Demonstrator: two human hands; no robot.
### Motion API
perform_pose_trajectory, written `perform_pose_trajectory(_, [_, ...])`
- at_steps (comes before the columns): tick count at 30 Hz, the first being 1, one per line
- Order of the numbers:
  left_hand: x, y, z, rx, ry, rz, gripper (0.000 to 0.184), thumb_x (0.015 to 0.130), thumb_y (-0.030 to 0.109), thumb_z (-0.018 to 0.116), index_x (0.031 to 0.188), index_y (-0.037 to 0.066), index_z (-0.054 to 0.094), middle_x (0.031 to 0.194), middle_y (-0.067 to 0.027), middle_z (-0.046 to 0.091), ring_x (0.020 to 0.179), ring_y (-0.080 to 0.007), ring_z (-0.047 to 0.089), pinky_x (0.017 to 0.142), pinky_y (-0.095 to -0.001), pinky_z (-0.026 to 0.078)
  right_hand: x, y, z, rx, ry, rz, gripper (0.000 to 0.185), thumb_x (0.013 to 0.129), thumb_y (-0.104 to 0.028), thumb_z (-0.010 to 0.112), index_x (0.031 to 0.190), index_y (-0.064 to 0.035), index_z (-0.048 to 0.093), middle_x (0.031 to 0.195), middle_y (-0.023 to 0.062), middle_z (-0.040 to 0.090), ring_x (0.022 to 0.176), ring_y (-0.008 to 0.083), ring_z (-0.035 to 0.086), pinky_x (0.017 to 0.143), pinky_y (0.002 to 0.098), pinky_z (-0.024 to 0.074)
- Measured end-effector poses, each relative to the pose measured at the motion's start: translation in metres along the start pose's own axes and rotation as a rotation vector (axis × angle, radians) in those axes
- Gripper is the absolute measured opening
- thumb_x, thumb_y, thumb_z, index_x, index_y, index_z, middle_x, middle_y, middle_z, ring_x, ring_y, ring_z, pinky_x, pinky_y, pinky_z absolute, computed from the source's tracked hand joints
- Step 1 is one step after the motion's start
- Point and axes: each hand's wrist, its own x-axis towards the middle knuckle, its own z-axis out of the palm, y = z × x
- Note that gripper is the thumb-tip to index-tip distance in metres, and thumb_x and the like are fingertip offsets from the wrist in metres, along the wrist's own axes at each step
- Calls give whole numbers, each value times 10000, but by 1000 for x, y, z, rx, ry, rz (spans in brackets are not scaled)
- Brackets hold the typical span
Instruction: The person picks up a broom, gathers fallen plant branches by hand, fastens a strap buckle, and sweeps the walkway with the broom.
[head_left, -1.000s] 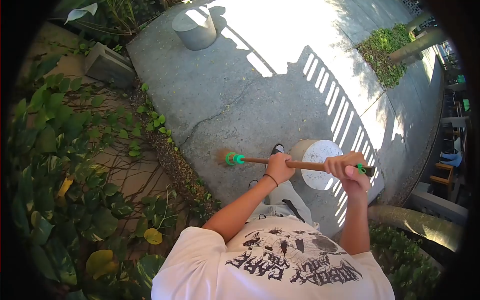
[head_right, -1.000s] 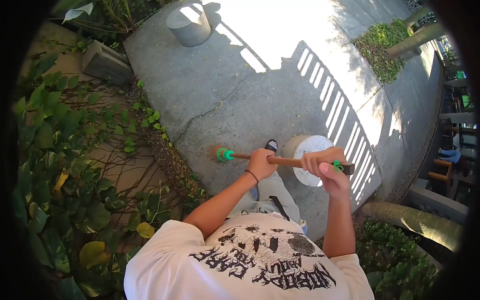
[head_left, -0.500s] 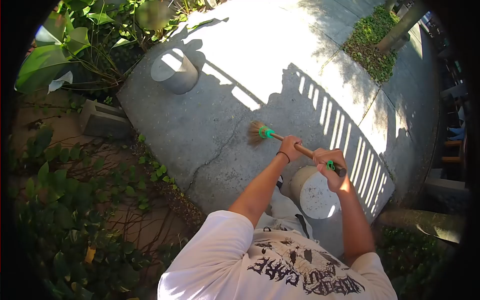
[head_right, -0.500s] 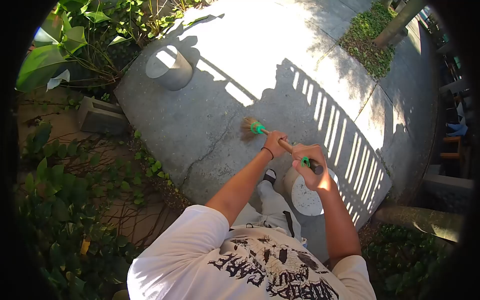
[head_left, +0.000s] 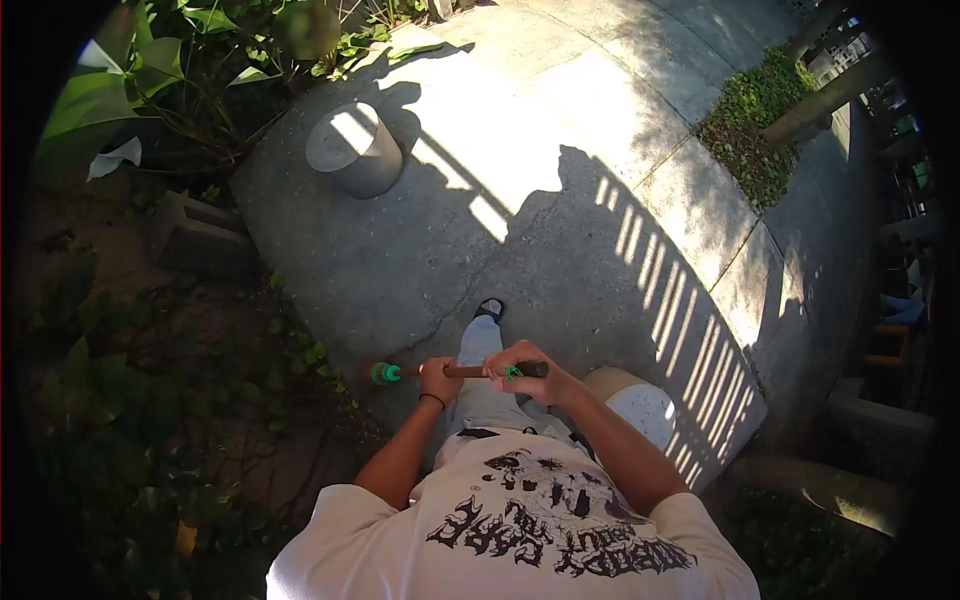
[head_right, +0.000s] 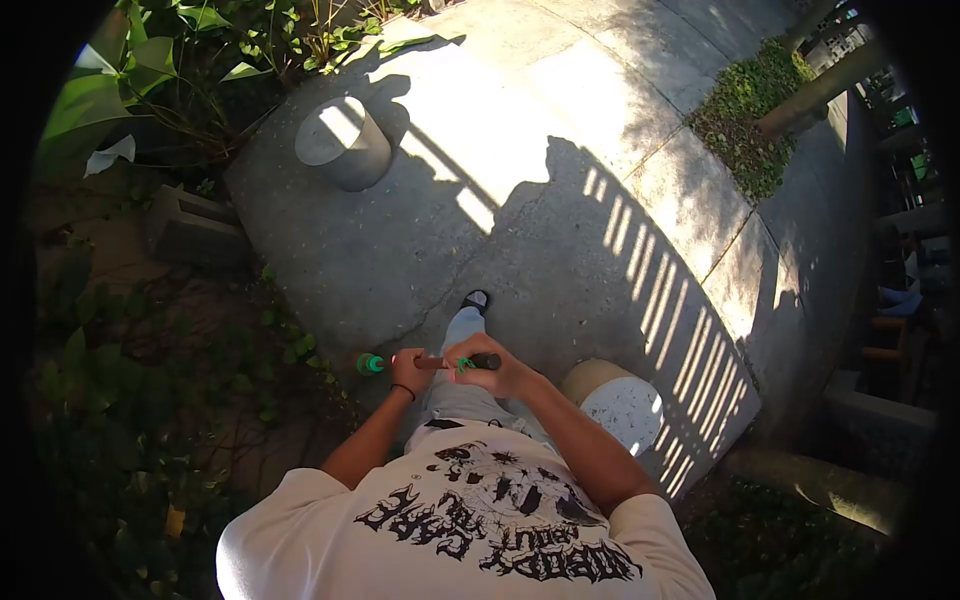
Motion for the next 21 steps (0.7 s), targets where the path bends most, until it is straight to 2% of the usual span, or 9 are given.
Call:
perform_pose_trajectory(2, [12, -87, -7, 93, -42, -1, 276, 729, 168, 749, 598, 27, 551, 573, -195, 504, 503, -329, 480, 526, -427, 407, 47, 34, 13, 16, -122, 114, 184, 859, -90, 687, 744, 14, 587, 643, 4, 502, 607, 96, 433, 595, 318, 352])
perform_pose_trajectory(4, [68, -99, -13, 125, -49, -1, 267, 715, 175, 748, 600, 31, 555, 570, -191, 498, 500, -309, 488, 527, -421, 403, 82, 47, 14, -34, -28, 232, 221, 828, -124, 652, 716, 30, 542, 663, 62, 518, 643, 176, 492, 713, 328, 431])
perform_pose_trajectory(8, [195, 24, 65, -200, -360, 433, 253, 741, 200, 700, 632, 61, 519, 638, -163, 552, 659, -386, 579, 615, -493, 421, 118, -77, -22, -430, 200, 96, 241, 869, -70, 660, 707, 30, 511, 660, 75, 497, 595, 152, 448, 573, 320, 346])
perform_pose_trajectory(12, [284, 205, 113, -422, -302, 900, 253, 779, 186, 676, 643, 54, 508, 655, -179, 551, 663, -404, 568, 616, -490, 424, 141, -191, -48, -802, 448, 80, 220, 832, -39, 661, 696, 28, 502, 616, 102, 489, 540, 177, 449, 543, 349, 371])
perform_pose_trajectory(13, [296, 222, 132, -669, -451, 824, 262, 791, 174, 677, 637, 50, 505, 654, -177, 554, 651, -396, 568, 609, -470, 430, 147, -208, -39, -955, 406, 124, 221, 819, -40, 665, 688, 34, 504, 622, 122, 500, 527, 248, 459, 534, 360, 366])
perform_pose_trajectory(14, [305, 239, 143, -894, -599, 717, 272, 804, 162, 677, 631, 46, 502, 653, -174, 557, 638, -388, 569, 603, -451, 437, 154, -209, -29, -1033, 376, -37, 238, 778, -43, 699, 660, 18, 501, 617, 127, 482, 534, 316, 448, 524, 372, 353])
perform_pose_trajectory(18, [277, 309, 49, -539, -771, 896, 315, 836, 158, 685, 605, 41, 507, 621, -172, 570, 586, -360, 588, 565, -418, 452, 146, -243, 11, -1026, 454, -280, 295, 718, -17, 676, 580, -35, 416, 562, 101, 386, 517, 302, 410, 498, 385, 301])
perform_pose_trajectory(20, [246, 303, 7, -499, -457, 1010, 366, 834, 197, 721, 584, 36, 507, 590, -184, 576, 557, -369, 606, 535, -440, 456, 122, -245, 12, -862, 437, -330, 343, 725, -20, 663, 548, -43, 370, 561, 97, 360, 524, 299, 401, 490, 388, 290])
perform_pose_trajectory(21, [237, 280, -4, -438, -510, 898, 349, 814, 246, 763, 595, 41, 583, 574, -188, 580, 542, -403, 606, 536, -469, 467, 112, -241, 15, -722, 418, -369, 284, 799, -7, 652, 654, -45, 410, 596, 97, 427, 553, 241, 428, 522, 373, 314])
